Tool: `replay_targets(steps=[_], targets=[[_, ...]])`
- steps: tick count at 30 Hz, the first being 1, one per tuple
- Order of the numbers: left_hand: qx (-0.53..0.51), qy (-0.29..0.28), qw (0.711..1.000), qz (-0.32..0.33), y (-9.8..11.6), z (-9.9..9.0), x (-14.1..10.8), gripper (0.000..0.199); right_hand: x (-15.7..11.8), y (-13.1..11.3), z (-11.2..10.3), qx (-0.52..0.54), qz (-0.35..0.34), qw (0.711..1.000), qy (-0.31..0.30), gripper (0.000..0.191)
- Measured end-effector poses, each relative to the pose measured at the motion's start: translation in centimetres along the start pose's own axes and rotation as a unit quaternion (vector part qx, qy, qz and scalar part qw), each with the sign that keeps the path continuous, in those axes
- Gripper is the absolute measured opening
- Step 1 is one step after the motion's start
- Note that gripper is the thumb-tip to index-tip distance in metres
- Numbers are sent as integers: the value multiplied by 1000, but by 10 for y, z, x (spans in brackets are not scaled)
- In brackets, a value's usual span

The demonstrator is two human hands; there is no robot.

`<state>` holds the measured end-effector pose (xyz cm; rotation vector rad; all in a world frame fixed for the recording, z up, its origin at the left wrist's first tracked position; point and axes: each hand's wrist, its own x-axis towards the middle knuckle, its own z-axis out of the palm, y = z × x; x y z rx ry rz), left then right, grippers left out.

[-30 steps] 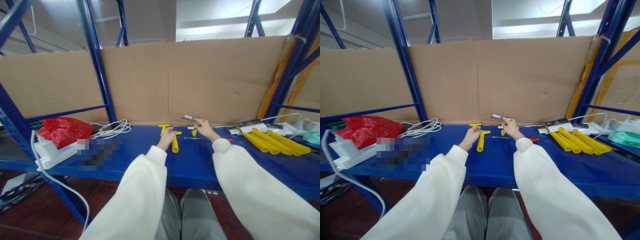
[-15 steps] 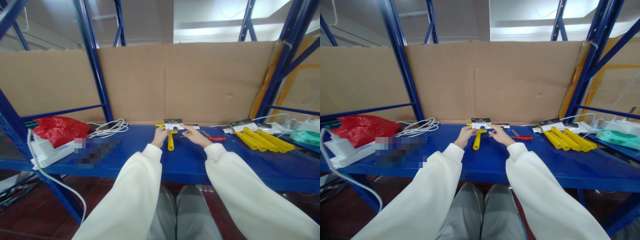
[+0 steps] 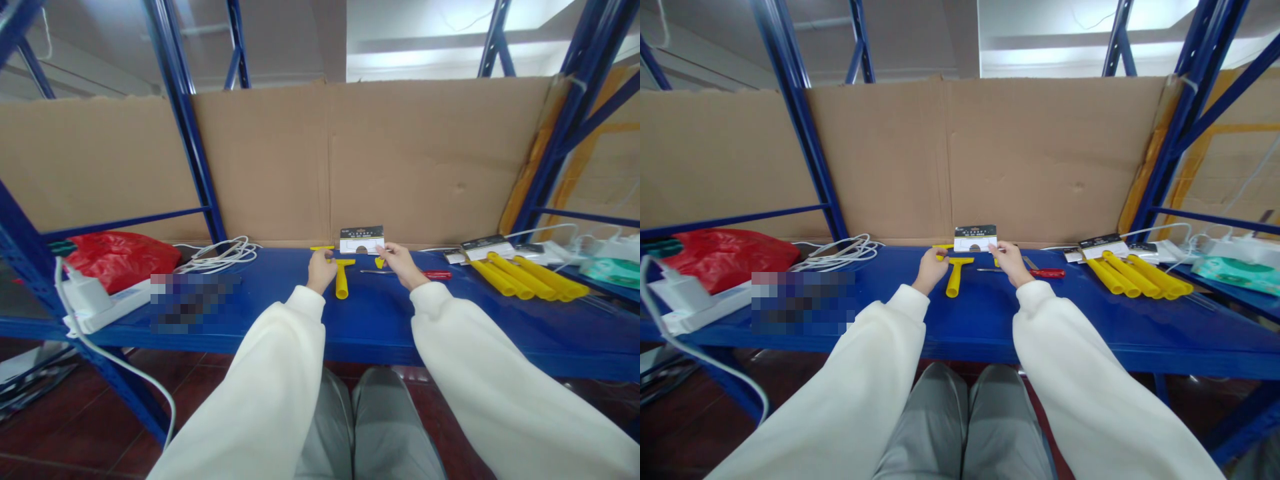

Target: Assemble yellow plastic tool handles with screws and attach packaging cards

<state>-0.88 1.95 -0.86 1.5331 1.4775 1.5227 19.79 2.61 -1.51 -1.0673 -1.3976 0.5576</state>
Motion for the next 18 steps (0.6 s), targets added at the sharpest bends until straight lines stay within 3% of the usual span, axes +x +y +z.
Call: replay_targets(steps=[3,6,11,18], targets=[[113,-33,993,-11,-8,0,1,24,1,0,0,-4,13,1000,12,41],[126,-109,986,-25,-17,3,3,41,1,-1,1,1,17,1000,10,37],[97,-79,991,-39,-23,8,4,41,0,-1,2,16,11,1000,0,34],[93,-85,991,-52,-10,4,-2,37,1,0,2,6,10,1000,14,37]])
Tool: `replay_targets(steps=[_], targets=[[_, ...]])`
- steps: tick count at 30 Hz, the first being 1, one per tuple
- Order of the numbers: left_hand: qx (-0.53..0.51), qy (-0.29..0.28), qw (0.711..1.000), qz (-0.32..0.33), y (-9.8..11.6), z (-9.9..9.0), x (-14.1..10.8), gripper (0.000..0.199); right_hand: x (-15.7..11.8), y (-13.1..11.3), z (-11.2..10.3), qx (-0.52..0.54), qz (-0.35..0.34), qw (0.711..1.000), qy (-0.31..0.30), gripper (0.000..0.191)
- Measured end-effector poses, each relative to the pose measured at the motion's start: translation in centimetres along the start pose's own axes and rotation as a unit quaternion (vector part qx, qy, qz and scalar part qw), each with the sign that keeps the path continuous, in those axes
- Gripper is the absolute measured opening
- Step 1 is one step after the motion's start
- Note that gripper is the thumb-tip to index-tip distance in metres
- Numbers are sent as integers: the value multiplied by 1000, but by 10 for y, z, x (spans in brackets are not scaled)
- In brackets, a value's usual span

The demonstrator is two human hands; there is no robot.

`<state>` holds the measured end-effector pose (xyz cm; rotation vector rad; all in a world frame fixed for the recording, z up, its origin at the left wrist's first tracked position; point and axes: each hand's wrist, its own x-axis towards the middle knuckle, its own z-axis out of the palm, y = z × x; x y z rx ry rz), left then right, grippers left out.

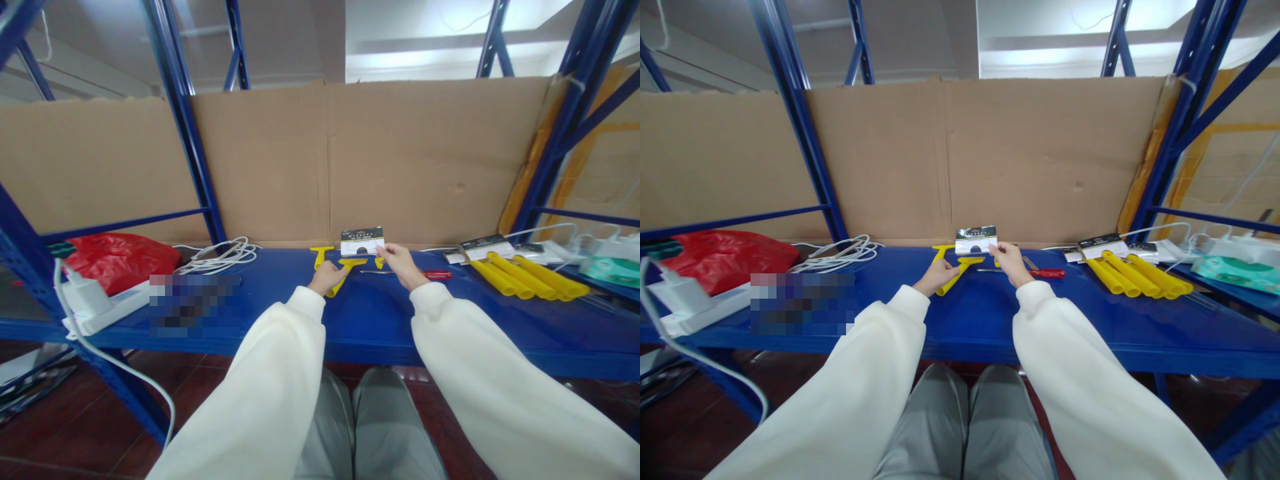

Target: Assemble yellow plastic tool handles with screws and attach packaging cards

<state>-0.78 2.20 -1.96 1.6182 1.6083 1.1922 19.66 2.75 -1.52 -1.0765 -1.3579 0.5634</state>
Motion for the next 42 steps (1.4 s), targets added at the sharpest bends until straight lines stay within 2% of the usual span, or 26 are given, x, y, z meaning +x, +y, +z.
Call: replay_targets(steps=[5,7,9,13,17,21,27,33,39,42], targets=[[-27,-44,998,-28,9,-3,-8,27,3,3,-2,-1,-10,1000,9,39],[-59,-54,995,-64,15,-4,-11,23,5,3,-2,7,-9,1000,24,38],[-97,-31,990,-94,20,-6,-12,21,7,2,-1,24,-5,999,46,36],[-186,48,976,-103,25,-10,-10,15,9,1,0,60,27,995,77,32],[-301,93,940,-130,25,-12,-6,16,7,-1,1,72,50,993,75,27],[-418,101,888,-164,26,-11,-3,11,4,-4,1,88,62,993,50,25],[-522,105,831,-163,26,-12,-1,24,2,-5,1,99,71,993,4,29],[-522,93,833,-157,24,-12,2,18,0,-5,2,97,61,993,-30,34],[-519,147,828,-155,20,-11,5,8,-4,-11,3,117,73,990,-33,31],[-520,139,830,-146,21,-11,4,5,-5,-12,5,120,74,989,-42,27]])
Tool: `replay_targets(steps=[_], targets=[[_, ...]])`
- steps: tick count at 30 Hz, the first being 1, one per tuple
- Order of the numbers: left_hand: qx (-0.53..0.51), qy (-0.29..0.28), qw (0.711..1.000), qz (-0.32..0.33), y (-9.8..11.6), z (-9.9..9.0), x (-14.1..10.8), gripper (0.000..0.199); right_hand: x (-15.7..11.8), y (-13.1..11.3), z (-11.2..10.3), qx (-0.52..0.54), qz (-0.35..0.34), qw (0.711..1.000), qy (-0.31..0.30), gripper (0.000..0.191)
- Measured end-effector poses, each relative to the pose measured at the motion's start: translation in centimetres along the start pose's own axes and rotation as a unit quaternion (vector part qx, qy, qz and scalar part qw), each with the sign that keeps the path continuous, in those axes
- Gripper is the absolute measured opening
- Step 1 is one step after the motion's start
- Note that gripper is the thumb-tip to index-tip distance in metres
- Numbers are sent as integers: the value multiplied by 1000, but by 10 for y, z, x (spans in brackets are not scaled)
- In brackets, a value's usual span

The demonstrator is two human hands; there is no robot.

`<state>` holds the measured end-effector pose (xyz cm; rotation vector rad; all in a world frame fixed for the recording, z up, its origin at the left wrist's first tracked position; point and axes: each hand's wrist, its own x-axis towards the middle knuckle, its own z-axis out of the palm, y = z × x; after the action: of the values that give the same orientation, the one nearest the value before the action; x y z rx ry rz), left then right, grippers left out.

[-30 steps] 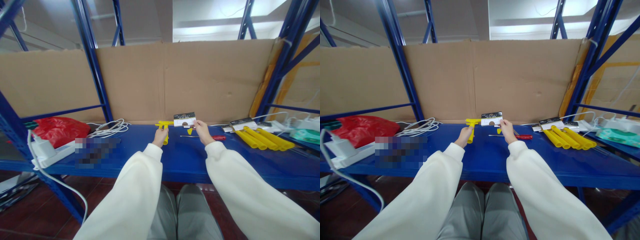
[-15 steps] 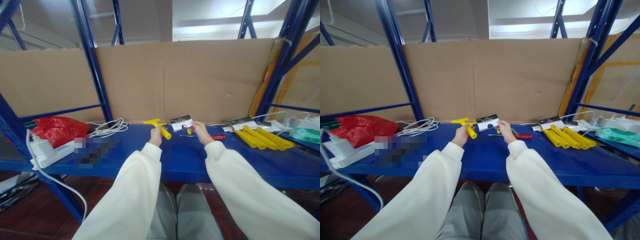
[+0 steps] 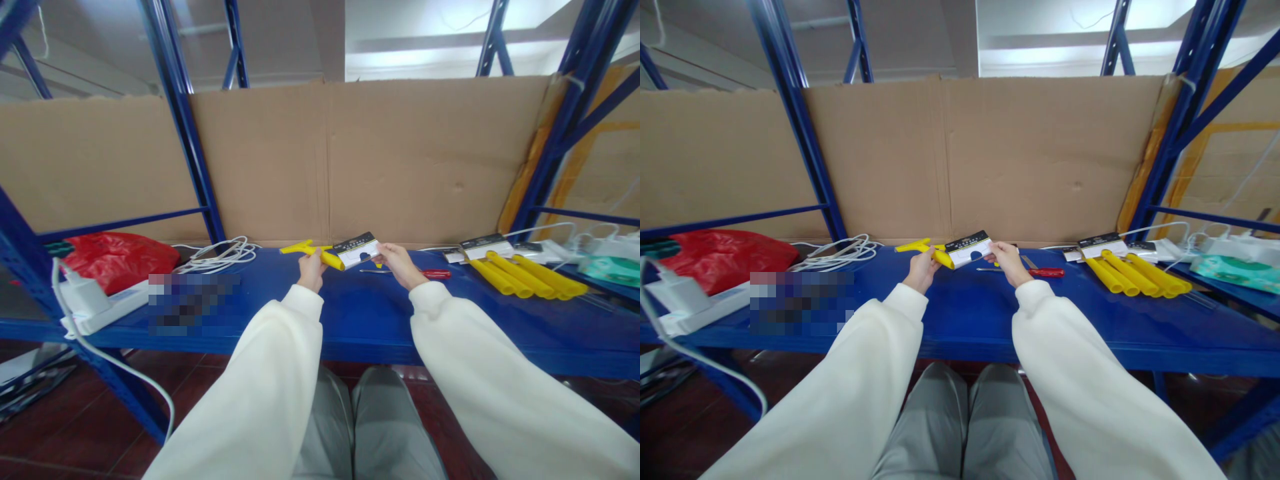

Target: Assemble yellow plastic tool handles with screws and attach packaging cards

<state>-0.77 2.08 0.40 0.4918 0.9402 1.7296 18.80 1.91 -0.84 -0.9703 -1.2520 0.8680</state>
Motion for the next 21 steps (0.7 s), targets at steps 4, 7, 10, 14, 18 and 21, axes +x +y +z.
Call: replay_targets(steps=[4,7,10,14,18,21], targets=[[10,-39,999,-6,-1,0,-3,8,-3,-1,3,4,10,1000,-25,24],[9,-56,998,-2,-2,0,-2,13,-7,-2,4,16,16,999,-44,24],[4,-56,998,0,-4,0,-1,15,-11,-4,6,17,13,998,-64,25],[7,-62,998,-6,-6,2,-1,14,-16,-6,8,20,19,996,-84,25],[16,-80,996,-20,-9,2,2,16,-17,-7,9,37,28,995,-88,24],[29,-101,994,-32,-11,1,7,13,-16,-6,9,46,29,995,-87,24]])
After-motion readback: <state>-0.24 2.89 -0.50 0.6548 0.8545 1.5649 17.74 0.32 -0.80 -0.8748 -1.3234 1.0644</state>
